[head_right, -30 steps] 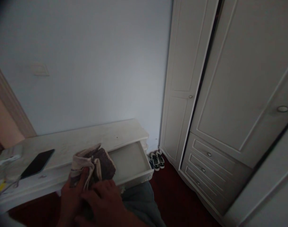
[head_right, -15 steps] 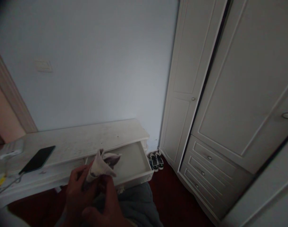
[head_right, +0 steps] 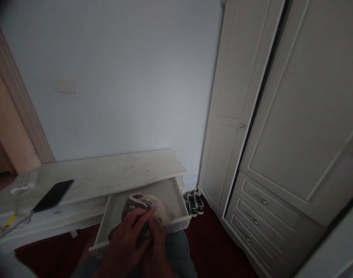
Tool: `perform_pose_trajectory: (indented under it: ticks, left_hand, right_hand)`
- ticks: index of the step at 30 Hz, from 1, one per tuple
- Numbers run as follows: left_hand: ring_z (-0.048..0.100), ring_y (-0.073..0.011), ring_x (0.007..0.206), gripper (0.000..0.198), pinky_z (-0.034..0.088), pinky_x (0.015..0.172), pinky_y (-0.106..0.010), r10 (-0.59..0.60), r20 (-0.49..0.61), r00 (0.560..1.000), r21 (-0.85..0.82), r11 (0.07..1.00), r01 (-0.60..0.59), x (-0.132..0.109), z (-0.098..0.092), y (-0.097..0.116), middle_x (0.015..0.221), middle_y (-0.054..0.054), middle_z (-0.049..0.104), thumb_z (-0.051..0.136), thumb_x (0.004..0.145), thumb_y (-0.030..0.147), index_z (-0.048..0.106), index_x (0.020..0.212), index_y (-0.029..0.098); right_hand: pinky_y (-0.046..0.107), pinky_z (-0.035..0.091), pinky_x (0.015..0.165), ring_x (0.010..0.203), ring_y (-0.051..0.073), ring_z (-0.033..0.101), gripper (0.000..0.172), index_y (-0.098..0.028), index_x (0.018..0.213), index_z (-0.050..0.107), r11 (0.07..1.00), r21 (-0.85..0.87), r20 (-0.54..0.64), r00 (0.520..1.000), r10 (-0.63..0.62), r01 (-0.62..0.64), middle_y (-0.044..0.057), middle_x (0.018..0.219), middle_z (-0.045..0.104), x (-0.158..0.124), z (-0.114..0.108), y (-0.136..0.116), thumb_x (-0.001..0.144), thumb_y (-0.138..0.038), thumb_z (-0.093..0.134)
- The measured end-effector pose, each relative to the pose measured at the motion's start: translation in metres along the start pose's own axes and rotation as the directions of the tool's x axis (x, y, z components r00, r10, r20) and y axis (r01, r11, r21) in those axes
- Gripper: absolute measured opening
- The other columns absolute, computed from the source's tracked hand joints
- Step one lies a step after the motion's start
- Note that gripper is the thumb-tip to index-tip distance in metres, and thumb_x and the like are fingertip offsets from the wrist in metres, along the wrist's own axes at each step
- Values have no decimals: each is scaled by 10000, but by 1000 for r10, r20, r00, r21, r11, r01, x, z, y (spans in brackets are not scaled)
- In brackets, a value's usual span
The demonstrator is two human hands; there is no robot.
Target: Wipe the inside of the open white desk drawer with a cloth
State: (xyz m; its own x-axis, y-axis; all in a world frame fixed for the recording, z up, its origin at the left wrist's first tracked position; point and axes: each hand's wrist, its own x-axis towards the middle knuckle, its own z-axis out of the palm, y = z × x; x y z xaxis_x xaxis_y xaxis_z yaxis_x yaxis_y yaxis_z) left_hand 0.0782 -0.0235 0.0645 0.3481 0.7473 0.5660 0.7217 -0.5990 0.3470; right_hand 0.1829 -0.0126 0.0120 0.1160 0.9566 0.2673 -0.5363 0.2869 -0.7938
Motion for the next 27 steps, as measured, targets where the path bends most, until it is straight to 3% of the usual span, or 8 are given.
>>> perform_pose_trajectory:
  ticks: [3, 6, 8, 12, 16, 19, 22, 27]
  left_hand:
    - [580, -295, 1327, 488, 479, 1161, -432, -41, 38, 998, -100, 994, 45, -1, -11, -27, 1431, -91, 632, 571, 999, 457, 600, 1470, 333]
    - [580, -322, 1316, 511, 449, 1170, -485, -118, 141, 983, -34, 992, 124, -5, -20, -64, 1413, -93, 661, 607, 966, 546, 636, 1429, 331]
    - [584, -331, 1306, 550, 436, 1164, -487, -172, 324, 930, 43, 985, 167, -9, -21, -82, 1416, -89, 668, 648, 923, 572, 648, 1419, 336]
    - [633, -305, 1221, 451, 458, 1076, -415, -281, 605, 745, 173, 960, 221, -12, -12, -92, 1327, -87, 704, 590, 923, 545, 744, 1266, 296]
    - [596, -315, 1277, 491, 426, 1087, -414, -267, 643, 718, 204, 963, 176, -3, -2, -88, 1358, -103, 688, 570, 918, 537, 723, 1306, 277]
    - [606, -322, 1263, 473, 436, 1078, -425, -258, 642, 722, 230, 963, 139, 0, 0, -87, 1332, -112, 697, 581, 910, 532, 741, 1262, 260]
    - [623, -316, 1248, 470, 449, 1067, -423, -271, 616, 740, 256, 957, 138, -3, 0, -87, 1319, -112, 702, 566, 923, 528, 735, 1264, 252]
    - [640, -297, 1228, 483, 457, 1065, -404, -273, 607, 746, 246, 958, 150, -6, -1, -87, 1300, -108, 711, 530, 946, 537, 724, 1277, 242]
  right_hand:
    - [466, 648, 846, 1015, 307, 762, 553, -205, 1296, 672, 995, -96, -260, 965, -41, 16, 106, 1137, 779, 30, -28, -33, 991, -639, 516]
    - [441, 619, 869, 1039, 282, 731, 605, -202, 1380, 568, 882, -412, -521, 735, -434, 229, 107, 1203, 742, 59, -63, -91, 921, -587, 652]
    - [442, 581, 913, 1064, 280, 696, 687, -185, 1354, 564, 698, -638, -424, 609, -671, 324, 119, 1209, 720, 73, -86, -137, 813, -542, 791]
    - [391, 545, 812, 915, 264, 672, 550, -204, 1168, 630, 383, -883, -52, 754, -654, 272, 84, 1029, 723, 94, -119, -207, 790, -561, 807]
    - [370, 496, 865, 959, 268, 655, 467, -198, 1153, 648, 142, -964, 201, 966, -162, 224, 93, 1054, 718, 109, -137, -189, 878, -573, 699]
    - [343, 465, 916, 1068, 276, 643, 530, -193, 1258, 623, 77, -974, 222, 954, 200, 211, 110, 1169, 693, 109, -142, -135, 827, -475, 750]
    - [335, 438, 949, 1145, 289, 619, 564, -182, 1275, 595, 19, -989, 149, 968, 202, 149, 130, 1236, 656, 109, -145, -95, 799, -428, 771]
    - [343, 420, 918, 1142, 318, 633, 686, -157, 1376, 522, -92, -990, 92, 978, 189, 111, 169, 1263, 654, 143, -139, -80, 827, -490, 764]
